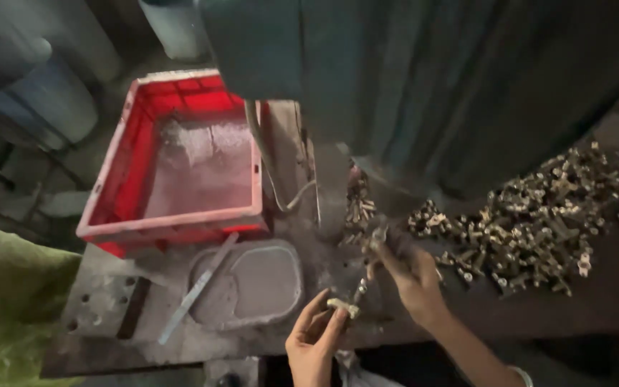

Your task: The person picks small metal fittings one at a time from a pile, presses each against a powered abrasive wheel to grind and smooth it, dips parts in a water-filled red bin, and places finished pieces back onto the pile on the workbench.

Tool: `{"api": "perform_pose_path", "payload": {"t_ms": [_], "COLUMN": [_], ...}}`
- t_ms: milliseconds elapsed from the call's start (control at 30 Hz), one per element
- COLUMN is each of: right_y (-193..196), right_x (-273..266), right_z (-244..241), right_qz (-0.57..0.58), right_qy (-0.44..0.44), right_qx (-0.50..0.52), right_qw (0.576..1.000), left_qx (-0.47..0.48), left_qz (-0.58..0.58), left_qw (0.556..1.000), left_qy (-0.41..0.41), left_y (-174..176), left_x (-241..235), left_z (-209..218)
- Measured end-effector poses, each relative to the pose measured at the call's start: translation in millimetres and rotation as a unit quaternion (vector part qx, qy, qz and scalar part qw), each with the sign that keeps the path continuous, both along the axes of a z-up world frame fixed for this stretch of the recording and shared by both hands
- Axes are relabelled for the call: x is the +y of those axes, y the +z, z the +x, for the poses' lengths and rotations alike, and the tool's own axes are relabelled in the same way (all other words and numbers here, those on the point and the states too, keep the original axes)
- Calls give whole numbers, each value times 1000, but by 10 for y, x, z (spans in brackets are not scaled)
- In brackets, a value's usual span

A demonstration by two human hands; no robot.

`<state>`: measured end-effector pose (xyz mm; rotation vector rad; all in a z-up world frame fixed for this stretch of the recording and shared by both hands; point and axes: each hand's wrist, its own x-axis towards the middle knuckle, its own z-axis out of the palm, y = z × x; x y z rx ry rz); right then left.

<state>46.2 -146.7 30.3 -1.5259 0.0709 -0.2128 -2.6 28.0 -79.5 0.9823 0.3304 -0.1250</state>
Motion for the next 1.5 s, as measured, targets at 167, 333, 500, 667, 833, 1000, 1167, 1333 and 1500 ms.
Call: {"api": "perform_pose_path", "payload": {"t_ms": [167,333,500,667,833,1000,1167,1333,1500], "right_y": [-505,-1118,-1496,-900,-113,-1017,-814,-974,-333], "right_x": [-308,-606,-822,-404,-397,-708,-388,-389,-163], "right_z": [102,43,-19,-304,-599,-621,-192,-163,-136], "right_qz": [-6,0,-28,-234,-329,-508,-595,-528,3], "right_qy": [24,63,97,65,302,122,201,100,60], "right_qx": [-14,62,197,48,294,-241,-135,62,20], "right_qw": [1000,996,975,969,845,818,767,841,998], "left_qx": [-121,-560,-475,-262,-211,-152,-252,-318,-305], "left_qz": [99,327,476,555,375,256,408,429,387], "left_qw": [987,744,740,774,793,950,877,845,870], "left_qy": [45,161,38,-159,-432,94,32,-42,-5], "left_y": [1544,1963,1190,1094,837,1448,1000,1075,1681], "left_x": [16,39,71,204,524,978,595,-123,-307], "left_z": [136,130,326,416,184,488,341,185,357]}}
